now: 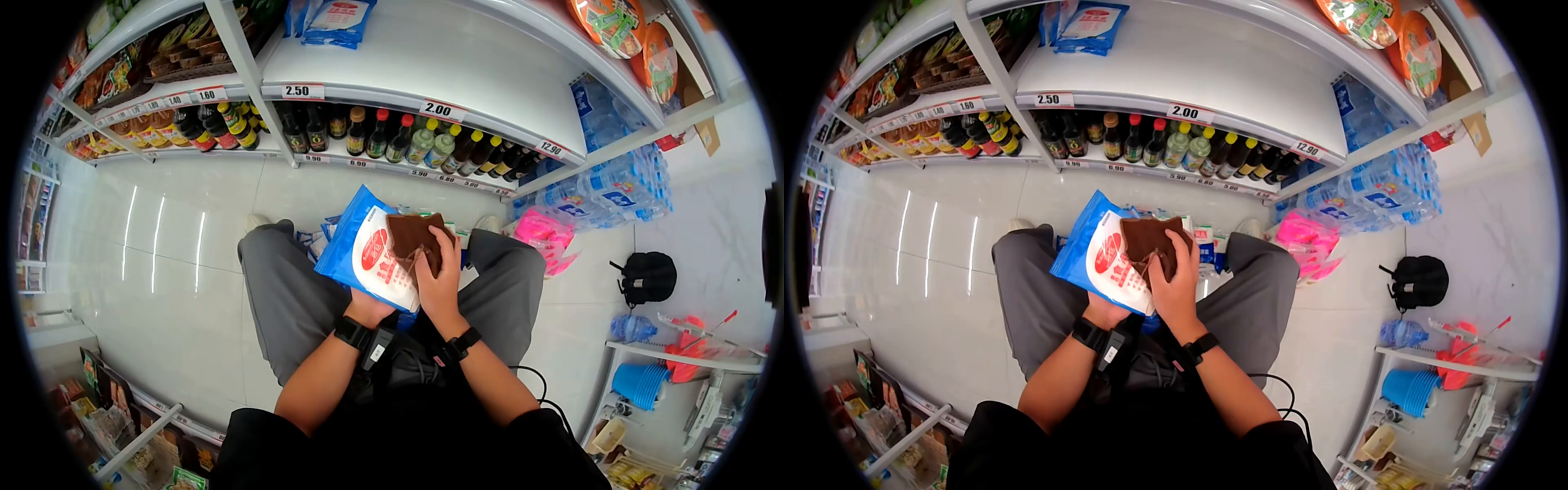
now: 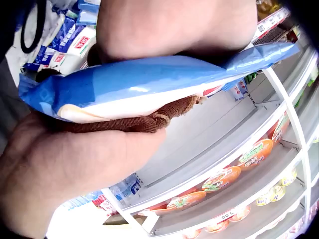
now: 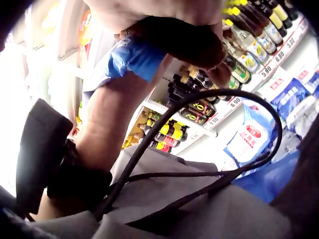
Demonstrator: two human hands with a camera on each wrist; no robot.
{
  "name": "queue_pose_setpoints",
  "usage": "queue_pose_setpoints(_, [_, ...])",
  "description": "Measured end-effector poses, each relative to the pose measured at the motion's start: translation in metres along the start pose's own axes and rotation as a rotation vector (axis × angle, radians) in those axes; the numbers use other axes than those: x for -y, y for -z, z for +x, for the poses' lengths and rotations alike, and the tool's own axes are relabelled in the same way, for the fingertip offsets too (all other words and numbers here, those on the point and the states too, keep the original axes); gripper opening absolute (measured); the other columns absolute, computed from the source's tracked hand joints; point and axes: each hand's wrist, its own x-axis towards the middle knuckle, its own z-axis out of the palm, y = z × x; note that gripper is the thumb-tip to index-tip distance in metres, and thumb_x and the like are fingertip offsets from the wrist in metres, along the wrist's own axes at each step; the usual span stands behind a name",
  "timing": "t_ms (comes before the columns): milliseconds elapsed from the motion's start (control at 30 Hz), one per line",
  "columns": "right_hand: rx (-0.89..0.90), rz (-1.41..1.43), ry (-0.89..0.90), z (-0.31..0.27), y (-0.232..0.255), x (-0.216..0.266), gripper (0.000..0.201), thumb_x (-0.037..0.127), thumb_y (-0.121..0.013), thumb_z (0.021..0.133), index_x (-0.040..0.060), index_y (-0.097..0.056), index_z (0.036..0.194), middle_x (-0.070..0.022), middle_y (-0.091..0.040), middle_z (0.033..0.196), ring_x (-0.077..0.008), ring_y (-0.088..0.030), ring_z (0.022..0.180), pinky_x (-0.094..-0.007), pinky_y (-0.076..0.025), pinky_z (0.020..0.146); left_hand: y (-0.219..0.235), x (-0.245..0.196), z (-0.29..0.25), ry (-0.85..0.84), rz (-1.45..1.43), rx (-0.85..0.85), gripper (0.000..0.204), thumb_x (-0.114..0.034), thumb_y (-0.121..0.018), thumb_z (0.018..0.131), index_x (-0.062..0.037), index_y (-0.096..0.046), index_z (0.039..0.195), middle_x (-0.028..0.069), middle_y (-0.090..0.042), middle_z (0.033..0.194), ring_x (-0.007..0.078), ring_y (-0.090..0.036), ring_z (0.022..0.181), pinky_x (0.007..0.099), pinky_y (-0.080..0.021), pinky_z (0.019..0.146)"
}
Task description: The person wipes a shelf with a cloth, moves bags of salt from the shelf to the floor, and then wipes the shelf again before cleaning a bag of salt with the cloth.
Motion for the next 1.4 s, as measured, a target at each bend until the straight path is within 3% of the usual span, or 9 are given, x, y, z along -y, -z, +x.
queue_pose_setpoints(167, [-0.207,0.321,-0.192,-0.003,-0.007,-0.023,0.033,0.006,-0.056,0.091,0.0007,-0.050,0.123,-0.0101,-0.052,0.118,-0.0168,-0.054,0.106,-0.0284,-0.045,0.091,0.004,0.005,-0.009,-0.039,0.135,-0.245,0.062,-0.052,-0.035,0.096,-0.0091,-0.037,0.141,0.0135,-0.044,0.140,0.0304,-0.046,0.126,0.0448,-0.036,0.107])
queue_pose_setpoints(200, [-0.238,0.440,-0.316,-0.003,-0.006,-0.029,0.031,0.008,-0.056,0.092,0.0009,-0.050,0.122,-0.0078,-0.055,0.112,-0.0151,-0.054,0.103,-0.0270,-0.045,0.089,0.008,0.004,-0.008,0.018,-0.036,0.047,0.062,-0.052,-0.034,0.096,-0.0088,-0.038,0.141,0.0125,-0.045,0.140,0.0293,-0.046,0.126,0.0447,-0.035,0.107])
queue_pose_setpoints(367, [-0.127,1.093,-0.838,-0.009,0.008,-0.064,0.026,0.021,-0.052,0.097,0.0047,-0.054,0.117,-0.0036,-0.060,0.103,-0.0116,-0.058,0.093,-0.0252,-0.048,0.080,-0.009,0.013,-0.004,0.054,0.262,-0.073,0.066,-0.056,-0.034,0.095,-0.0066,-0.039,0.140,0.0121,-0.046,0.139,0.0281,-0.044,0.128,0.0425,-0.035,0.107])
queue_pose_setpoints(433, [-0.131,1.096,-0.865,-0.009,0.012,-0.062,0.026,0.023,-0.049,0.098,0.0056,-0.056,0.115,-0.0022,-0.060,0.099,-0.0121,-0.060,0.089,-0.0261,-0.049,0.078,-0.018,0.010,-0.006,0.018,0.339,-0.246,0.068,-0.057,-0.032,0.095,-0.0052,-0.039,0.139,0.0131,-0.047,0.139,0.0280,-0.045,0.127,0.0415,-0.035,0.107])
queue_pose_setpoints(633, [-0.226,0.997,-0.908,-0.002,0.027,-0.068,0.024,0.023,-0.056,0.094,0.0045,-0.060,0.109,-0.0026,-0.062,0.095,-0.0113,-0.060,0.085,-0.0248,-0.048,0.074,-0.062,-0.021,-0.005,0.163,0.598,-0.208,0.067,-0.055,-0.033,0.097,-0.0004,-0.045,0.132,0.0146,-0.056,0.128,0.0263,-0.055,0.116,0.0401,-0.040,0.103])
queue_pose_setpoints(767, [-0.291,1.049,-0.838,0.012,0.031,-0.061,0.023,0.023,-0.058,0.093,0.0033,-0.062,0.105,-0.0036,-0.063,0.094,-0.0105,-0.059,0.081,-0.0243,-0.047,0.073,-0.101,-0.031,0.014,0.198,1.411,-0.381,0.045,-0.038,-0.046,0.099,0.0025,-0.057,0.116,0.0098,-0.066,0.104,0.0135,-0.064,0.089,0.0270,-0.051,0.080])
queue_pose_setpoints(1033, [-0.554,1.087,-0.757,0.021,0.032,-0.070,0.024,0.020,-0.055,0.094,0.0015,-0.060,0.109,-0.0031,-0.061,0.098,-0.0109,-0.057,0.087,-0.0237,-0.045,0.077,-0.106,-0.035,0.046,0.325,2.068,-0.467,0.053,-0.040,-0.047,0.099,0.0059,-0.063,0.079,-0.0007,-0.056,0.064,0.0053,-0.047,0.060,0.0230,-0.038,0.054])
queue_pose_setpoints(1233, [-1.010,0.995,-0.865,0.035,0.029,-0.095,0.026,0.022,-0.057,0.093,0.0022,-0.058,0.110,-0.0031,-0.059,0.102,-0.0121,-0.055,0.091,-0.0250,-0.044,0.078,-0.144,-0.017,0.106,0.112,2.676,-0.039,0.052,-0.035,-0.048,0.099,0.0043,-0.046,0.065,0.0093,-0.037,0.052,0.0123,-0.033,0.051,0.0340,-0.030,0.047])
queue_pose_setpoints(1400, [-0.924,0.998,-0.883,0.032,0.017,-0.073,0.025,0.019,-0.059,0.090,-0.0007,-0.059,0.104,-0.0061,-0.063,0.089,-0.0135,-0.059,0.077,-0.0274,-0.049,0.067,-0.128,-0.007,0.156,0.106,2.989,0.260,0.043,-0.029,-0.048,0.097,0.0051,-0.054,0.071,0.0279,-0.055,0.070,0.0463,-0.053,0.067,0.0480,-0.037,0.056])
